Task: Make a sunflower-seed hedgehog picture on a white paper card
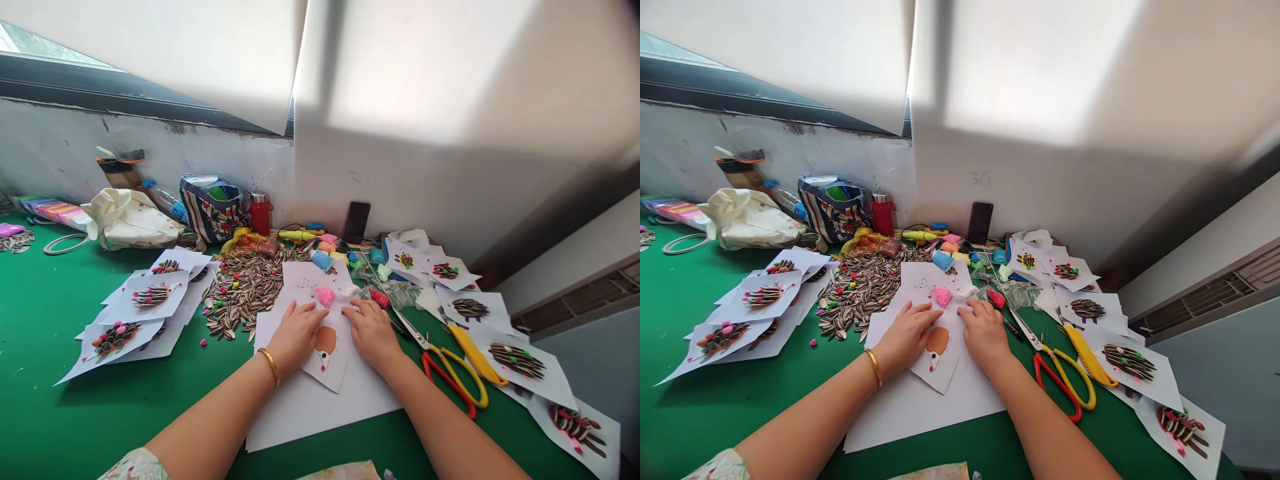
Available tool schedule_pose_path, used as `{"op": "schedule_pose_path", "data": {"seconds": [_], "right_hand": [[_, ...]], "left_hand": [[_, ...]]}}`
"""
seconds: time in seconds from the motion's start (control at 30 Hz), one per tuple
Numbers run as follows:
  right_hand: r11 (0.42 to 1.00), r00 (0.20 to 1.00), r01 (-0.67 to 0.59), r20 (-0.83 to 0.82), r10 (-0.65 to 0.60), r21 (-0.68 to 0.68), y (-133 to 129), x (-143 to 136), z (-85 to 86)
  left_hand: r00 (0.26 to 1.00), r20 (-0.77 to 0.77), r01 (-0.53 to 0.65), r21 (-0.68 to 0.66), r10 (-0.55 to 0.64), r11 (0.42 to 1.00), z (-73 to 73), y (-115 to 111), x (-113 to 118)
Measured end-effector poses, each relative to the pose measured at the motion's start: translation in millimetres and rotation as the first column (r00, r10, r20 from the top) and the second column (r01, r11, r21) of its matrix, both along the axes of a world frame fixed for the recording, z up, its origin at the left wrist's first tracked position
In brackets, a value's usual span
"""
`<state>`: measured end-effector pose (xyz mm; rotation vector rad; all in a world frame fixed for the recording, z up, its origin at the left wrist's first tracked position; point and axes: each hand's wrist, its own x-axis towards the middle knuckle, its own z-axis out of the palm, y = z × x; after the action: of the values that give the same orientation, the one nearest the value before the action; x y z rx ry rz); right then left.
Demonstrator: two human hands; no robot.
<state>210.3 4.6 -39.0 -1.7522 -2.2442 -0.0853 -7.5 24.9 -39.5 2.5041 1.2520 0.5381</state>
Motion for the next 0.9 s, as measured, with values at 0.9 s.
{"op": "schedule_pose_path", "data": {"seconds": [0.9], "right_hand": [[0.978,0.99,-0.113,-0.068,0.127,0.177,1.5,-1.5,-4.9]], "left_hand": [[1.0,-0.001,-0.004,-0.014,0.004,1.0,2.8,-0.7,0.7]]}}
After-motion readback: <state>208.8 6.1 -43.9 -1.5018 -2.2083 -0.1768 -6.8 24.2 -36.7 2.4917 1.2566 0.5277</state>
